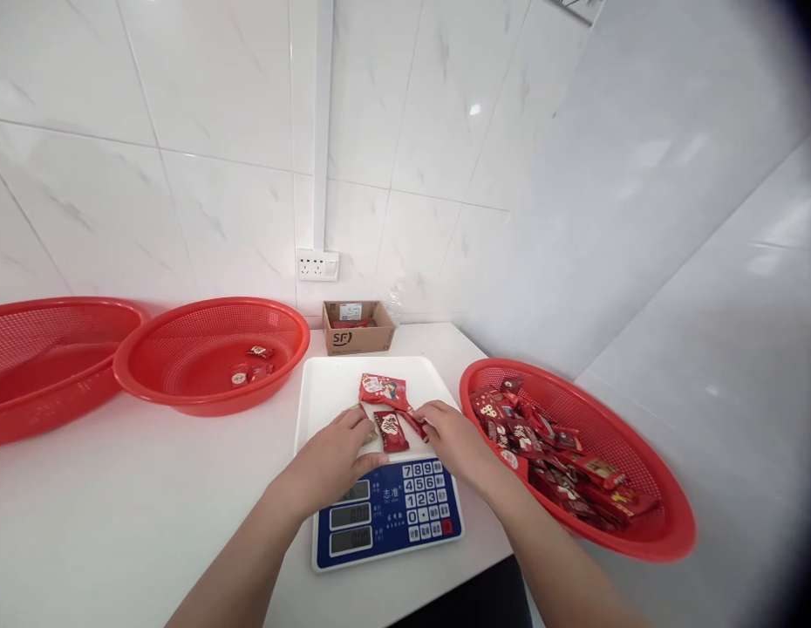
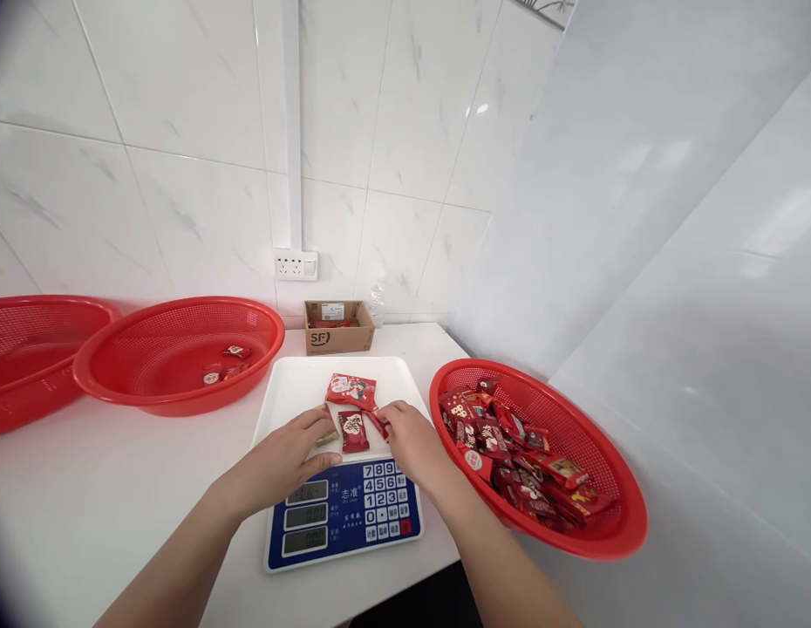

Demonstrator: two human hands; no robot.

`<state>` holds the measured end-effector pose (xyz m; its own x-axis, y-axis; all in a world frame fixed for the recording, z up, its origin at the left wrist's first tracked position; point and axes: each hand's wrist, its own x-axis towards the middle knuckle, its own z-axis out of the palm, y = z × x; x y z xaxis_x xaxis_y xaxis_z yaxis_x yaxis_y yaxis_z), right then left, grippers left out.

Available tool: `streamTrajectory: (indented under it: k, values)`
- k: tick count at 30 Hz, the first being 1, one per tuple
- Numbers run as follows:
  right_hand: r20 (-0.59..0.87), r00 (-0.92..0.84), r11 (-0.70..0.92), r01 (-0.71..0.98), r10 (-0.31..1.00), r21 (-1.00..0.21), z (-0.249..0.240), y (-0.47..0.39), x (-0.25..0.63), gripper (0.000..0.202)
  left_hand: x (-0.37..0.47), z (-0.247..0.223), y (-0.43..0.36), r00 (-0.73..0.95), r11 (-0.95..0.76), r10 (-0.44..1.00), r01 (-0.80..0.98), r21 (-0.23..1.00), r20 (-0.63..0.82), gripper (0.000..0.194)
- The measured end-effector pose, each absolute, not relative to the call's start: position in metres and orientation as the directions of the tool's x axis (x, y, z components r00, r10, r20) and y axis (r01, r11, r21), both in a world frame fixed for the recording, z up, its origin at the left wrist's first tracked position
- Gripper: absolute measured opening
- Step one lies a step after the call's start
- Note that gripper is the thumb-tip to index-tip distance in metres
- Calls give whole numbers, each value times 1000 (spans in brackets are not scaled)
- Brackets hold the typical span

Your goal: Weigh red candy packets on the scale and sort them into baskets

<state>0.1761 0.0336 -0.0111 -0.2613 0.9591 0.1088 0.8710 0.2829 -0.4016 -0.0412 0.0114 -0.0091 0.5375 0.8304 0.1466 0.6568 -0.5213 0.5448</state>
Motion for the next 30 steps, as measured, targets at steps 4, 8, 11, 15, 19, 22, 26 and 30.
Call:
streamTrajectory:
  k: [4,8,11,15,19,22,26,30]
  values:
    - [115,-255,279,855,960,-436,-14,38,178,35,-40,-7,9,549,-499,830,650,573,99,40]
    - [201,-252,316,841,947,-439,-16,46,176,31,-39,-8,10,561,-505,822,637,582,98,38]
    - [263,-285,381,795,922,-472,-17,58,169,33,-39,-10,11,570,-520,814,631,576,111,32]
    - [212,-374,428,736,903,-525,-23,75,155,44,-39,-11,11,563,-518,819,639,569,113,27]
    - [191,-443,470,695,876,-543,-27,83,147,44,-39,-7,11,540,-494,836,658,569,101,24]
    - [200,-473,498,671,858,-549,-23,79,149,45,-40,-2,11,515,-472,852,675,566,97,19]
    - [261,-423,493,667,868,-558,-10,57,166,43,-42,1,11,488,-477,862,690,545,136,18]
    - [288,-223,347,784,931,-515,-6,21,205,39,-44,-2,13,493,-520,845,669,531,208,20]
